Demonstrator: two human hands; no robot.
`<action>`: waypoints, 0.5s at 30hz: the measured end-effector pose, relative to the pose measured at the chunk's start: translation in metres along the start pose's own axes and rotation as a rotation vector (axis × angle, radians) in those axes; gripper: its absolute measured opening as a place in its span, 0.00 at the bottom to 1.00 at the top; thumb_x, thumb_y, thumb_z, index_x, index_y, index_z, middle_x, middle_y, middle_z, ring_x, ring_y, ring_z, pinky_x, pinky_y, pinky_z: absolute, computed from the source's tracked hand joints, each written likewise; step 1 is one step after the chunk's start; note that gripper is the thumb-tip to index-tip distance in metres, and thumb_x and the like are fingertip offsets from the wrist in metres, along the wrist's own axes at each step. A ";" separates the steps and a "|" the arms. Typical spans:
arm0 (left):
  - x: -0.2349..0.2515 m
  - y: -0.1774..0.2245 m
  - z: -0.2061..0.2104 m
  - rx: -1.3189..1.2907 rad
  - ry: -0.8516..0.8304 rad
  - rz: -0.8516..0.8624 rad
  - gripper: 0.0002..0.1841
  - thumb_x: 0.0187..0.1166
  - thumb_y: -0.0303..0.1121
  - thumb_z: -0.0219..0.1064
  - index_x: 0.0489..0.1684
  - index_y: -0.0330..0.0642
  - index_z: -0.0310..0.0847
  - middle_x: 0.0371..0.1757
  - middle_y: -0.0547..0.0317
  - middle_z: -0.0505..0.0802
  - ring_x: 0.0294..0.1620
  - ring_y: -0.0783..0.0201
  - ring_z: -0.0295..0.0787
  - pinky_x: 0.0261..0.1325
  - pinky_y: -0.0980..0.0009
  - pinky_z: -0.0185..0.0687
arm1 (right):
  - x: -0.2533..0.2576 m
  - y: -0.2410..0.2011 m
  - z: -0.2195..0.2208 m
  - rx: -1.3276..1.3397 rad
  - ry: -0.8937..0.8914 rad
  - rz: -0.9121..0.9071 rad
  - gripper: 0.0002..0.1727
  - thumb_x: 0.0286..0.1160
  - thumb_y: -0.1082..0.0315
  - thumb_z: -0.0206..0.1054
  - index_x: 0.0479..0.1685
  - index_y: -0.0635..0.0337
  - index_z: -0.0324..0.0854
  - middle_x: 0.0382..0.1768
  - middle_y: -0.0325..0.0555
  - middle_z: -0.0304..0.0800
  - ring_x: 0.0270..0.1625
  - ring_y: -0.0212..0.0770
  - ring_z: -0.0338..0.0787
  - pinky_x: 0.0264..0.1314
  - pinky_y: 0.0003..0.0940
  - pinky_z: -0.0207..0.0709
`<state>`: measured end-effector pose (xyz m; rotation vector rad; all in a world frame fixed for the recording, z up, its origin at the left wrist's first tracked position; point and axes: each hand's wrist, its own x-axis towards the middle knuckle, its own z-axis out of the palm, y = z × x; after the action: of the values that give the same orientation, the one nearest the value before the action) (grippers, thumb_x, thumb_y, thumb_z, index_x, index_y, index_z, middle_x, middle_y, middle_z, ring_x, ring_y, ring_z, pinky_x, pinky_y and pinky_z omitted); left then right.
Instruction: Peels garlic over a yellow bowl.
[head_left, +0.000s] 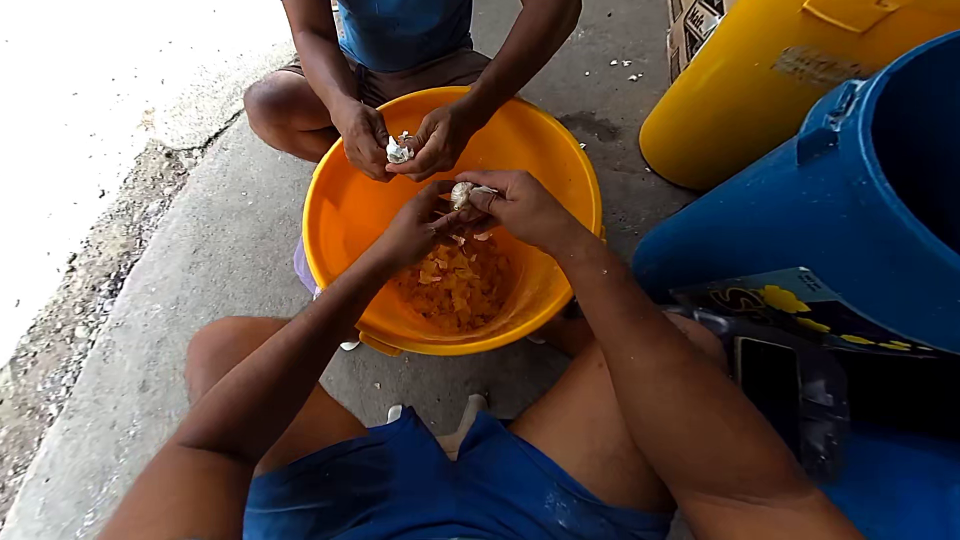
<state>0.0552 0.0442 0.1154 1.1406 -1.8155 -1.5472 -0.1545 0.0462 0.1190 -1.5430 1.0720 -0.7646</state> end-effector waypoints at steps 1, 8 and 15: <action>0.000 -0.005 0.000 -0.034 0.033 0.009 0.22 0.87 0.32 0.64 0.77 0.38 0.68 0.55 0.49 0.91 0.46 0.59 0.95 0.48 0.62 0.95 | 0.001 -0.002 0.002 0.037 -0.009 0.010 0.21 0.93 0.69 0.52 0.79 0.61 0.75 0.64 0.53 0.88 0.52 0.40 0.96 0.55 0.37 0.93; -0.011 -0.021 -0.017 -0.453 -0.018 0.052 0.18 0.90 0.33 0.51 0.72 0.35 0.73 0.62 0.51 0.88 0.60 0.59 0.89 0.65 0.57 0.87 | -0.005 -0.015 0.009 0.141 -0.122 0.014 0.30 0.85 0.81 0.46 0.88 0.61 0.64 0.70 0.56 0.85 0.60 0.45 0.94 0.62 0.40 0.90; -0.010 -0.003 -0.023 -0.320 0.024 0.170 0.20 0.81 0.19 0.64 0.71 0.28 0.73 0.53 0.45 0.93 0.47 0.56 0.96 0.51 0.60 0.97 | -0.012 -0.016 -0.008 -0.054 0.013 -0.080 0.23 0.87 0.63 0.54 0.77 0.59 0.73 0.49 0.48 0.89 0.44 0.42 0.91 0.48 0.38 0.89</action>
<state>0.0802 0.0398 0.1191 0.8295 -1.5351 -1.6409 -0.1624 0.0549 0.1376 -1.6371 1.0532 -0.8063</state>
